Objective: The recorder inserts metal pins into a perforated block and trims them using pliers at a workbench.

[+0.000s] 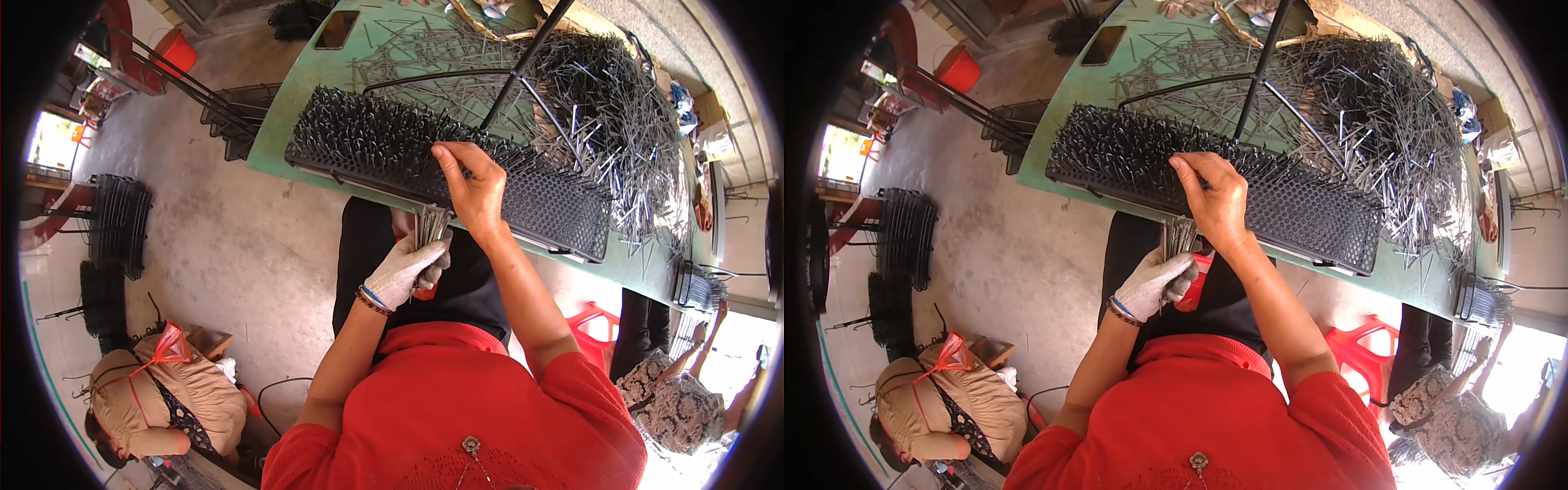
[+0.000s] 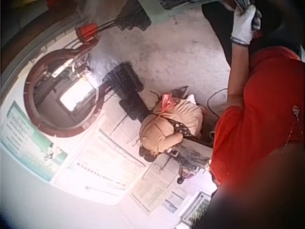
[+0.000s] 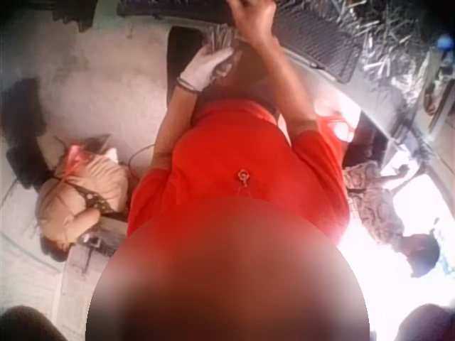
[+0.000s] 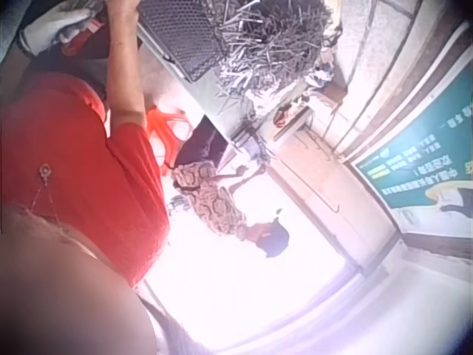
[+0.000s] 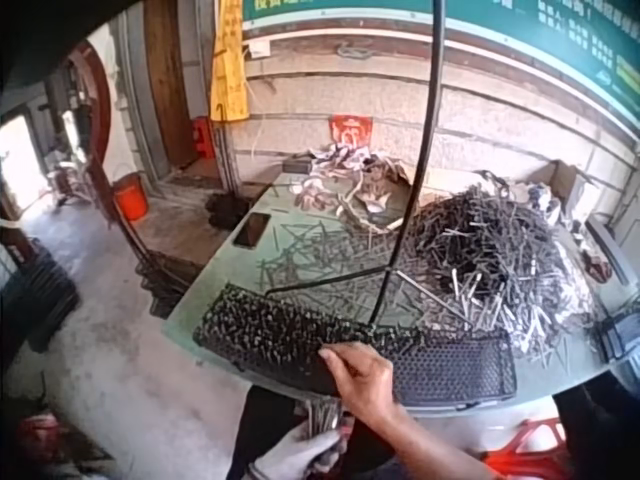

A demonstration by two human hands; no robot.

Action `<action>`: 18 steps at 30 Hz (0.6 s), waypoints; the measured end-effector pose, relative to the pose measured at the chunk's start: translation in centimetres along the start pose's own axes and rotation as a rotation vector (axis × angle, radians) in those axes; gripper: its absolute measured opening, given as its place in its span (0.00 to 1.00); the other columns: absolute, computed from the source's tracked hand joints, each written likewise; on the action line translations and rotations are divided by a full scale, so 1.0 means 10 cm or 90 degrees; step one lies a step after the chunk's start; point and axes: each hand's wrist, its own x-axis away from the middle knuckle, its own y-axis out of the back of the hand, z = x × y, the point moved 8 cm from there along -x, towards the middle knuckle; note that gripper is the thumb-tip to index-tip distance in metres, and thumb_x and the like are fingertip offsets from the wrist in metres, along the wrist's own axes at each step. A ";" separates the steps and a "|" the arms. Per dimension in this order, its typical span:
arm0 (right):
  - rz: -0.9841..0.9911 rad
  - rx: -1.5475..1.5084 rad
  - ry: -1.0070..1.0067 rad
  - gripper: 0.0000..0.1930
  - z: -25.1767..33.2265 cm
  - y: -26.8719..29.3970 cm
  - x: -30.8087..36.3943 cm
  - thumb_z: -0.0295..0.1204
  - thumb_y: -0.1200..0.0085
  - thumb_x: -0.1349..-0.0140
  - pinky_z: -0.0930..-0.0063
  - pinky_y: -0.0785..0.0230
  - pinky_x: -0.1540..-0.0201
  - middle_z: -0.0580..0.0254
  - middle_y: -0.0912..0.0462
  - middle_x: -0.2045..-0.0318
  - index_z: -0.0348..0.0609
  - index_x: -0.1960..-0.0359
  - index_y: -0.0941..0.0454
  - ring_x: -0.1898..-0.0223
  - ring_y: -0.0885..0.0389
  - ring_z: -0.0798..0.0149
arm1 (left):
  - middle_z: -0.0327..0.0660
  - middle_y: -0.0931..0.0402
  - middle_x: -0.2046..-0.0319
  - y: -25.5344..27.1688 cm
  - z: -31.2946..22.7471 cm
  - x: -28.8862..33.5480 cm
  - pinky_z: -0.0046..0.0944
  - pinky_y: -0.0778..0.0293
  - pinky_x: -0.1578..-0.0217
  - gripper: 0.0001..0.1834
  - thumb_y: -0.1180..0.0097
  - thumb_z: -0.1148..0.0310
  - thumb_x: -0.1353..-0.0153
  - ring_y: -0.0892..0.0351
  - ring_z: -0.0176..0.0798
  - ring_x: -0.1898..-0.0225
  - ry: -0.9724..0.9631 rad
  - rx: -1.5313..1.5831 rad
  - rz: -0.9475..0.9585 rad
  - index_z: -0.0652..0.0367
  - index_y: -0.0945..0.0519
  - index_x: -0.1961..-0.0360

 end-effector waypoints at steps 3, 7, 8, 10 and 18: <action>-0.017 0.079 0.103 0.06 0.08 -0.03 0.04 0.24 0.37 0.43 0.71 0.26 0.60 0.56 0.15 0.67 0.37 0.64 0.16 0.66 0.17 0.58 | 0.31 0.24 0.74 0.03 0.02 0.01 0.21 0.37 0.85 0.16 0.43 0.57 0.34 0.29 0.20 0.82 0.002 -0.003 -0.006 0.55 0.25 0.51; -0.017 0.114 0.161 0.06 0.09 -0.04 0.06 0.24 0.37 0.44 0.70 0.26 0.59 0.57 0.15 0.67 0.39 0.64 0.16 0.65 0.18 0.57 | 0.31 0.24 0.74 0.02 0.01 0.00 0.21 0.37 0.85 0.16 0.43 0.57 0.34 0.29 0.20 0.82 -0.002 -0.005 -0.006 0.54 0.25 0.52; 0.006 0.127 0.182 0.07 0.13 -0.06 0.05 0.25 0.36 0.44 0.69 0.27 0.59 0.58 0.16 0.66 0.39 0.64 0.15 0.65 0.18 0.58 | 0.31 0.24 0.74 0.02 0.01 0.00 0.21 0.37 0.85 0.16 0.43 0.57 0.34 0.29 0.20 0.82 -0.002 -0.004 -0.007 0.54 0.25 0.52; 0.029 0.140 0.202 0.07 0.16 -0.08 0.04 0.26 0.36 0.45 0.68 0.28 0.59 0.59 0.16 0.65 0.40 0.65 0.15 0.64 0.19 0.58 | 0.32 0.24 0.74 0.03 0.02 0.00 0.21 0.36 0.84 0.16 0.43 0.58 0.34 0.29 0.21 0.82 0.016 -0.013 -0.021 0.54 0.25 0.52; 0.073 0.208 0.230 0.07 0.18 -0.15 0.03 0.26 0.36 0.47 0.65 0.32 0.60 0.62 0.19 0.64 0.41 0.66 0.16 0.65 0.23 0.57 | 0.34 0.22 0.72 -0.01 0.00 0.04 0.22 0.32 0.82 0.11 0.45 0.64 0.33 0.28 0.21 0.80 0.047 0.021 -0.030 0.58 0.23 0.56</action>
